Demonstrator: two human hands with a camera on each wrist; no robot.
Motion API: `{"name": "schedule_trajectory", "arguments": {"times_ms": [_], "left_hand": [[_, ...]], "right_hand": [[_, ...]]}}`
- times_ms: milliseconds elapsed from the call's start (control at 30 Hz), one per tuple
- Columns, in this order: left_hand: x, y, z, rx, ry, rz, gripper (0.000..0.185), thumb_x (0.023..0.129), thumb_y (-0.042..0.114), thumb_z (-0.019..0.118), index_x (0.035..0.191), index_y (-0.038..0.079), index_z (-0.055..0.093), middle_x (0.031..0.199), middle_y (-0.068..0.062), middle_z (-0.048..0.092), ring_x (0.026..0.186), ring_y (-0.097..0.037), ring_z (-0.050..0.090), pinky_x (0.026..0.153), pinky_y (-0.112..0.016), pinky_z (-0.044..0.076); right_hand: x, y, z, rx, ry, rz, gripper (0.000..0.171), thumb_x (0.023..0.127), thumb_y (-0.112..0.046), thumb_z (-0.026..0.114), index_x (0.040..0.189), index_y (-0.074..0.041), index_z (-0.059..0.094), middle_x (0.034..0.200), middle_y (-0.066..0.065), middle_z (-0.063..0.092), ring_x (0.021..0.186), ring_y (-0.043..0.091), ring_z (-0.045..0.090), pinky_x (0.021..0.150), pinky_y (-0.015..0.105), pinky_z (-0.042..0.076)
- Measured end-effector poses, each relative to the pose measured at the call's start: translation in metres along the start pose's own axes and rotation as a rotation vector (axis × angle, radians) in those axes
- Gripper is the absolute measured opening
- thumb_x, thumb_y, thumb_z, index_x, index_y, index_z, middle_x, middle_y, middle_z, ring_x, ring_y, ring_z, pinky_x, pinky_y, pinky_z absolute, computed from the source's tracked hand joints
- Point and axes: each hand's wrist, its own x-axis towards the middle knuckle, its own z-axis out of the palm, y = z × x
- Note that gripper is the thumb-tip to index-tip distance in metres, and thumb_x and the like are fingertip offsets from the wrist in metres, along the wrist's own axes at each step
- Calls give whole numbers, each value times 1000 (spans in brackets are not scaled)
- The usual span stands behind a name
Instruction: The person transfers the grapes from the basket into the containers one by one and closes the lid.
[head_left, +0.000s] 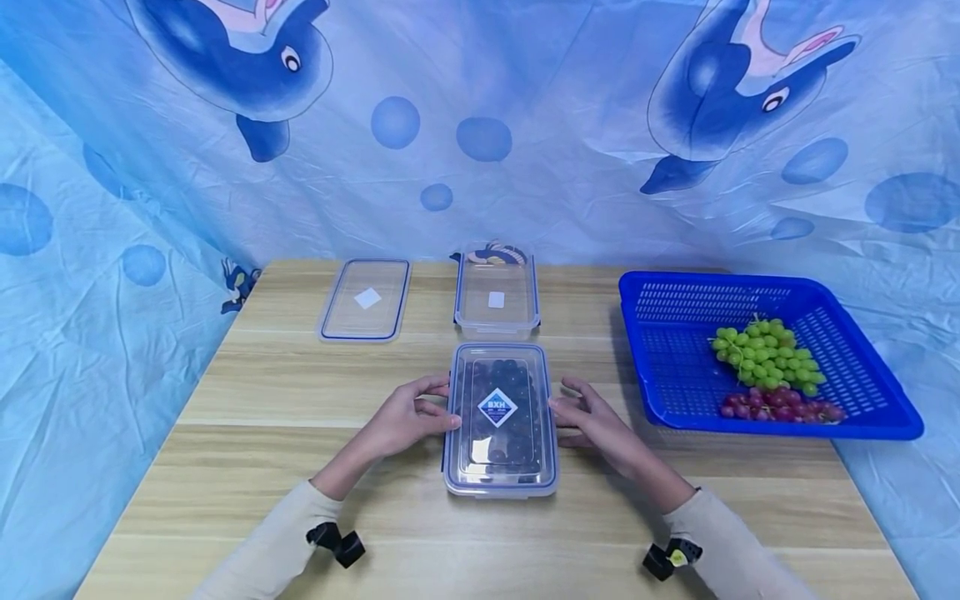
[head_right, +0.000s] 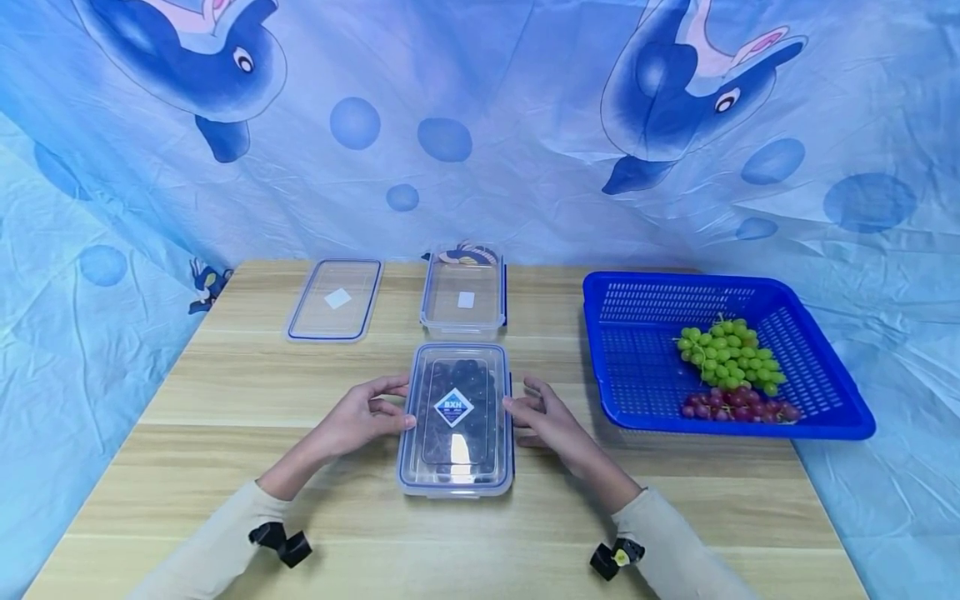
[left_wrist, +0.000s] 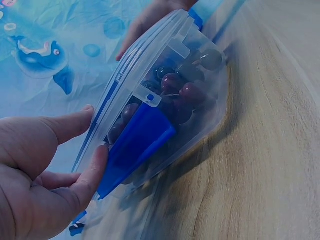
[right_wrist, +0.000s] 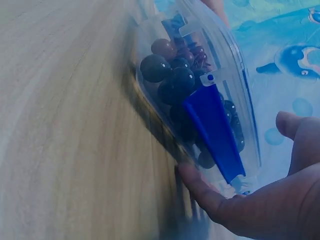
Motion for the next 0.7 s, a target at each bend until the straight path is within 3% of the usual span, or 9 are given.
{"name": "schedule_trajectory", "arguments": {"times_ms": [133, 267, 467, 700], "left_hand": [[0, -1, 0, 2, -1, 0, 74, 87, 14, 82, 149, -2, 46, 132, -20, 60, 101, -25, 70, 78, -35, 63], [0, -1, -1, 9, -2, 0, 74, 87, 14, 82, 149, -3, 46, 132, -20, 61, 101, -25, 70, 78, -34, 63], [1, 0, -1, 9, -4, -3, 74, 87, 14, 83, 149, -3, 46, 131, -19, 61, 100, -24, 70, 78, -35, 63], [1, 0, -1, 5, -7, -1, 75, 86, 14, 83, 149, -3, 46, 130, -19, 61, 100, -24, 70, 78, -35, 63]], "right_hand": [[1, 2, -1, 87, -56, 36, 87, 101, -32, 65, 160, 2, 12, 138, 29, 54, 111, 28, 66, 96, 46, 59], [0, 2, 1, 103, -85, 45, 85, 98, -25, 69, 159, 4, 17, 128, 23, 62, 105, 23, 69, 93, 44, 61], [-2, 0, 3, 23, -3, 33, 74, 94, -25, 75, 151, 5, 38, 119, 17, 65, 96, 20, 69, 86, 40, 63], [-6, -7, 4, -110, 54, -77, 67, 92, -21, 79, 144, 9, 50, 109, 18, 71, 88, 21, 73, 77, 41, 65]]}}
